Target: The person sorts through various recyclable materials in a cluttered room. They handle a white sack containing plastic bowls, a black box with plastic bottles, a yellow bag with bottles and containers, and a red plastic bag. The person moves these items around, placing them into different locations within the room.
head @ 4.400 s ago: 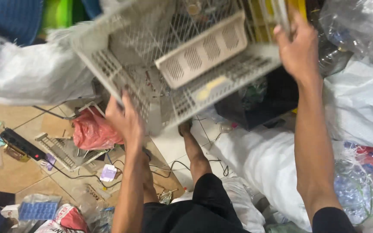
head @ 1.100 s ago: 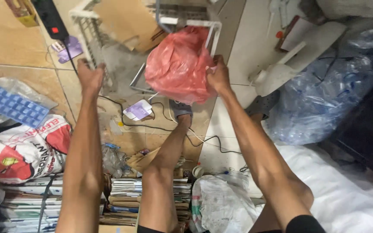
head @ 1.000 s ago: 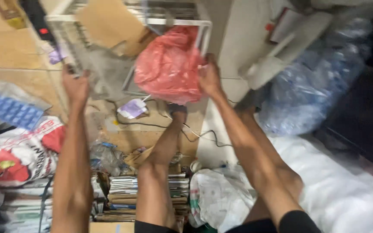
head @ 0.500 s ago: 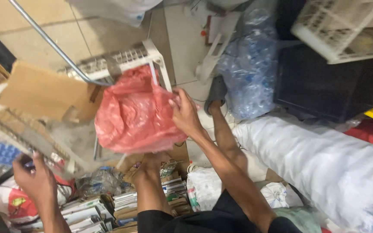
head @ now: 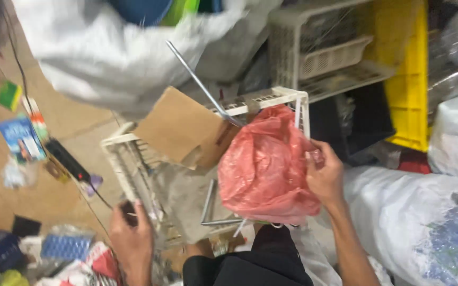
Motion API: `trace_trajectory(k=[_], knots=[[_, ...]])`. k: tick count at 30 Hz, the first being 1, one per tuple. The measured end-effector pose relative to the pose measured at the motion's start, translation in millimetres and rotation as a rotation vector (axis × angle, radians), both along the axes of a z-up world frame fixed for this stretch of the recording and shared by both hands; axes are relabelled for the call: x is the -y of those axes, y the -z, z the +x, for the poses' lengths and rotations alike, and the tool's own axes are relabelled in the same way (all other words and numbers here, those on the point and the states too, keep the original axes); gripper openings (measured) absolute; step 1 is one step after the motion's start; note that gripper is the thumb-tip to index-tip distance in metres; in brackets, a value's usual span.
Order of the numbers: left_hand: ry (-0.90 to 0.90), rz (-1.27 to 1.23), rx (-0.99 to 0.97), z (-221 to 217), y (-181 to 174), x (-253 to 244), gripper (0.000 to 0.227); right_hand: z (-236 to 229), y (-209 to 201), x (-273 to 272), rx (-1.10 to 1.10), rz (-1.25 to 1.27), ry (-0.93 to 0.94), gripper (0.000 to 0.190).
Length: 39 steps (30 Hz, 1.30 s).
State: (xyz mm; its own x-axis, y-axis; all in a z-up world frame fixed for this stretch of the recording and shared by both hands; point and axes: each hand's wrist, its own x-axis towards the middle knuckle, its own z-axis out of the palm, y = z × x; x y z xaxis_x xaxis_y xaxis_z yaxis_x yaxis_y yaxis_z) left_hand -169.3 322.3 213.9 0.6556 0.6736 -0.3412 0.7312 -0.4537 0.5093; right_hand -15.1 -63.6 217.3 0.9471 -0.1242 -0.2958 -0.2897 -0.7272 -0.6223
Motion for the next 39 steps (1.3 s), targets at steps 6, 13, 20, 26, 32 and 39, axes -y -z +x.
trace_trajectory(k=[6,13,20,26,32,39], knots=[[0.12,-0.107,-0.028,90.8,-61.6,93.5,0.028,85.4,-59.6,101.7,0.197,-0.147,-0.077,0.028],[0.293,-0.279,0.111,171.7,-49.1,212.3,0.021,182.2,-46.6,248.2,0.255,-0.185,0.003,0.033],[0.252,-0.399,0.204,229.1,-66.7,273.8,0.018,215.7,-51.4,311.7,0.388,-0.161,-0.038,0.026],[0.214,-0.294,0.244,239.2,-77.8,256.0,0.016,222.4,-59.2,292.1,0.382,-0.1,-0.024,0.027],[0.139,-0.322,0.367,252.1,-87.4,239.2,0.014,276.2,-75.2,264.2,0.458,-0.048,-0.12,0.026],[0.081,-0.335,0.399,275.4,-105.1,229.5,0.014,323.3,-106.8,245.7,0.566,-0.083,-0.194,0.028]])
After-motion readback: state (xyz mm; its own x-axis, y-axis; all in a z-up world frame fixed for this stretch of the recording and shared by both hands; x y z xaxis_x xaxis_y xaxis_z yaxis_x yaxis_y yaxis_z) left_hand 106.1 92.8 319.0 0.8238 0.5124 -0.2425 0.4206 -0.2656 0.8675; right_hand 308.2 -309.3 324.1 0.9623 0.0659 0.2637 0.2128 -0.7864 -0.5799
